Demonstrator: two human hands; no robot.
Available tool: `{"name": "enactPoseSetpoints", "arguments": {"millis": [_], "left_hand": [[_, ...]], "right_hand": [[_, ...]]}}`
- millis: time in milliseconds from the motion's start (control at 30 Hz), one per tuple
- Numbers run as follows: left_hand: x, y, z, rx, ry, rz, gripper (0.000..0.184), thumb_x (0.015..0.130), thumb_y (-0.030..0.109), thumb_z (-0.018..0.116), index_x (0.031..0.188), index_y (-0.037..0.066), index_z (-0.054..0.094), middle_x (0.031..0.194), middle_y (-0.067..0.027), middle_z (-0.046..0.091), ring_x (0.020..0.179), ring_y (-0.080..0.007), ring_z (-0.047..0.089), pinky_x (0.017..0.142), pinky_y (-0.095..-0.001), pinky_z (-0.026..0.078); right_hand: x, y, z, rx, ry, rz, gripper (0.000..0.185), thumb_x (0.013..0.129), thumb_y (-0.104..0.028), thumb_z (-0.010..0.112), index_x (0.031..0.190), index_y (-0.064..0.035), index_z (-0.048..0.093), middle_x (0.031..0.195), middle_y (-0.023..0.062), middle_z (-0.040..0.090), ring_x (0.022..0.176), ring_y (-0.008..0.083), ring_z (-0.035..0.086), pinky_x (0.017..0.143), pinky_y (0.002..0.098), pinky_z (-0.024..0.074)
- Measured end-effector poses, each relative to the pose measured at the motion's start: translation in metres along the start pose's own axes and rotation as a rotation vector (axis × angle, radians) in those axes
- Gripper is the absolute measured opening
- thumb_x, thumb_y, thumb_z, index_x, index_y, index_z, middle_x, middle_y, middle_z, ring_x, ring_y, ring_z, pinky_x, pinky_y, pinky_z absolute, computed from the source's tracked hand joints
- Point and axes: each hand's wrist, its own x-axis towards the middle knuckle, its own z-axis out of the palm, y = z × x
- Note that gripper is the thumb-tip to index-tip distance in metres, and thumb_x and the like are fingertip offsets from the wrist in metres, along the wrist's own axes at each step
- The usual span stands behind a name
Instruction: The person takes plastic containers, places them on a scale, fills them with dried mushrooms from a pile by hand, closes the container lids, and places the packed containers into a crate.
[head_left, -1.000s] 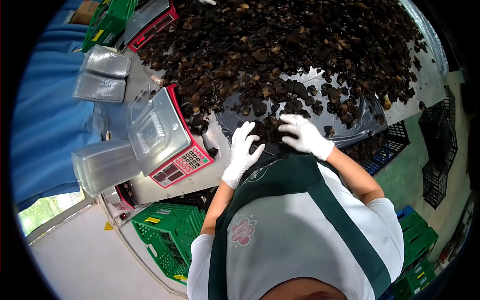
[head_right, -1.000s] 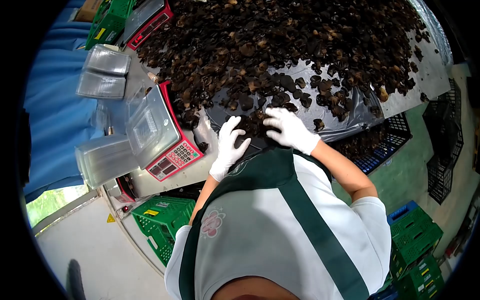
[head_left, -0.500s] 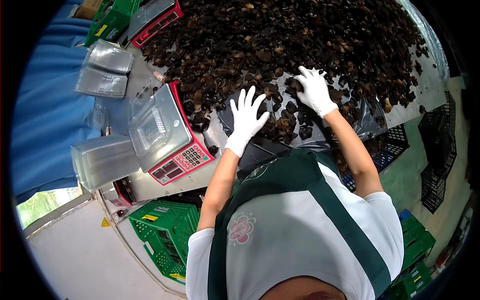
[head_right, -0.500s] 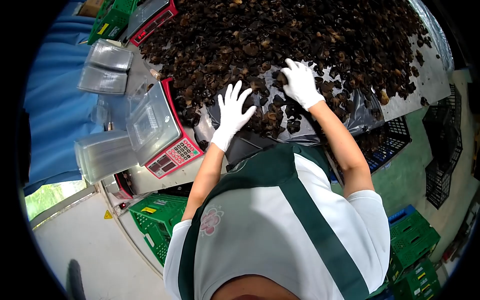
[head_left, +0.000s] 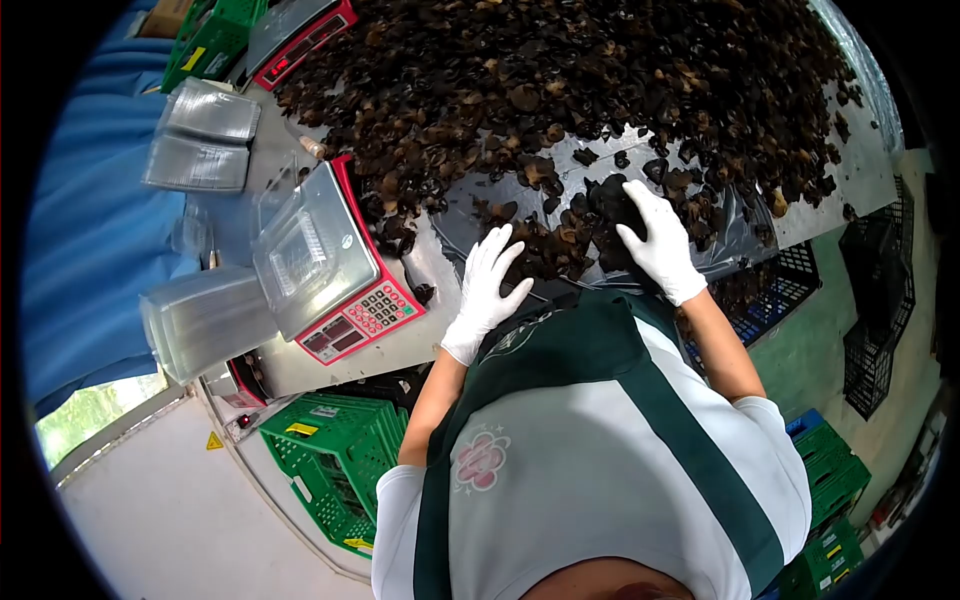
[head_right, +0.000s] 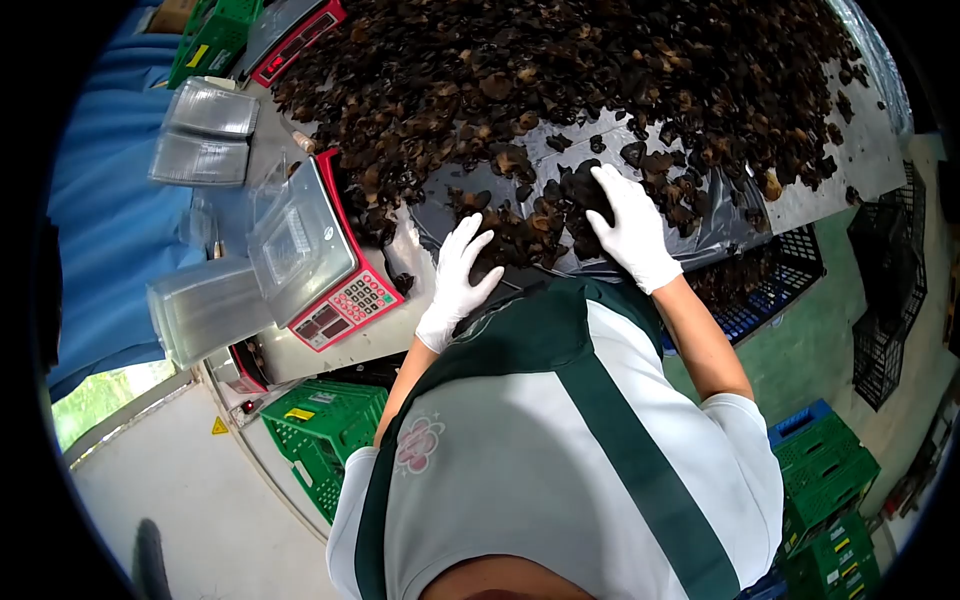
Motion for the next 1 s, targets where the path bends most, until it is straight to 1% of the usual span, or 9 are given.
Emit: {"name": "enactPoseSetpoints", "arguments": {"millis": [100, 200, 233, 333, 467, 600, 767, 867, 1000], "left_hand": [[-0.003, 0.006, -0.001, 0.041, 0.012, 0.029, 0.07, 0.072, 0.032, 0.075, 0.134, 0.011, 0.047, 0.147, -0.0148, 0.035, 0.136, -0.0352, 0.03, 0.11, -0.0489, 0.023], [-0.005, 0.015, -0.005, 0.194, -0.047, -0.233, 0.105, 0.06, 0.045, 0.082, 0.145, 0.011, 0.029, 0.153, -0.0207, 0.018, 0.14, -0.0401, 0.018, 0.11, -0.0529, 0.02], [-0.006, 0.016, -0.004, 0.193, -0.047, -0.233, 0.105, 0.06, 0.045, 0.082, 0.145, 0.011, 0.029, 0.153, -0.0207, 0.018, 0.14, -0.0401, 0.018, 0.11, -0.0529, 0.02], [-0.002, 0.022, 0.002, 0.221, -0.136, -0.34, 0.112, 0.058, 0.045, 0.084, 0.146, 0.01, 0.024, 0.153, -0.0224, 0.011, 0.14, -0.0424, 0.014, 0.111, -0.0565, 0.015], [0.014, 0.013, 0.018, 0.162, -0.095, -0.173, 0.112, 0.057, 0.042, 0.085, 0.146, 0.01, 0.024, 0.153, -0.0226, 0.013, 0.14, -0.0428, 0.013, 0.111, -0.0573, 0.015], [0.046, 0.023, 0.03, 0.164, -0.045, 0.004, 0.11, 0.052, 0.047, 0.085, 0.142, 0.011, 0.034, 0.15, -0.022, 0.021, 0.135, -0.0422, 0.024, 0.108, -0.0555, 0.022], [0.078, 0.039, 0.043, 0.26, 0.055, 0.181, 0.102, 0.047, 0.042, 0.083, 0.138, 0.019, 0.043, 0.148, -0.0153, 0.032, 0.119, -0.0328, 0.044, 0.092, -0.0455, 0.039], [0.096, 0.053, 0.047, 0.294, -0.068, 0.239, 0.096, 0.053, 0.041, 0.083, 0.138, 0.022, 0.043, 0.15, -0.012, 0.029, 0.108, -0.0296, 0.049, 0.076, -0.0385, 0.051], [0.119, 0.069, 0.048, 0.287, -0.307, 0.305, 0.086, 0.063, 0.035, 0.079, 0.139, 0.029, 0.04, 0.149, -0.0122, 0.028, 0.098, -0.0301, 0.054, 0.071, -0.0372, 0.056]], "right_hand": [[-0.005, -0.003, -0.019, -0.037, -0.168, 0.197, 0.074, 0.073, -0.024, 0.075, 0.137, -0.0102, 0.041, 0.135, 0.0143, 0.05, 0.113, 0.0308, 0.054, 0.093, 0.0373, 0.0473], [-0.015, 0.001, -0.022, -0.201, -0.282, 0.194, 0.092, 0.067, -0.031, 0.08, 0.142, -0.0112, 0.032, 0.141, 0.0142, 0.042, 0.112, 0.0315, 0.055, 0.089, 0.0378, 0.0505], [-0.017, 0.001, -0.018, -0.238, -0.364, 0.259, 0.107, 0.059, -0.032, 0.085, 0.146, -0.0158, 0.025, 0.148, 0.0146, 0.033, 0.115, 0.0326, 0.055, 0.087, 0.0356, 0.0513], [-0.022, -0.004, -0.005, -0.231, -0.336, 0.247, 0.111, 0.057, -0.029, 0.087, 0.146, -0.0118, 0.023, 0.149, 0.0168, 0.029, 0.119, 0.0347, 0.052, 0.084, 0.0351, 0.0524], [-0.014, -0.005, 0.016, -0.126, -0.153, 0.115, 0.106, 0.059, -0.025, 0.085, 0.145, -0.0105, 0.025, 0.148, 0.0178, 0.03, 0.12, 0.0329, 0.051, 0.082, 0.0332, 0.0528], [-0.005, -0.013, 0.044, 0.16, -0.135, 0.035, 0.095, 0.062, -0.012, 0.083, 0.143, -0.0137, 0.033, 0.145, 0.0168, 0.037, 0.078, 0.0233, 0.061, 0.074, 0.0301, 0.0533], [0.009, -0.02, 0.044, 0.436, -0.235, 0.192, 0.091, 0.065, -0.008, 0.081, 0.143, -0.0087, 0.034, 0.127, 0.0155, 0.054, 0.078, 0.0182, 0.061, 0.069, 0.0292, 0.0544], [0.012, -0.01, 0.029, 0.486, -0.172, 0.263, 0.092, 0.067, -0.009, 0.08, 0.144, -0.0037, 0.03, 0.12, 0.0159, 0.058, 0.076, 0.0164, 0.063, 0.069, 0.0273, 0.0557], [0.004, 0.007, 0.009, 0.462, -0.137, 0.335, 0.09, 0.067, -0.01, 0.078, 0.143, -0.0027, 0.031, 0.117, 0.0152, 0.059, 0.077, 0.0144, 0.062, 0.067, 0.0264, 0.0551]]}}
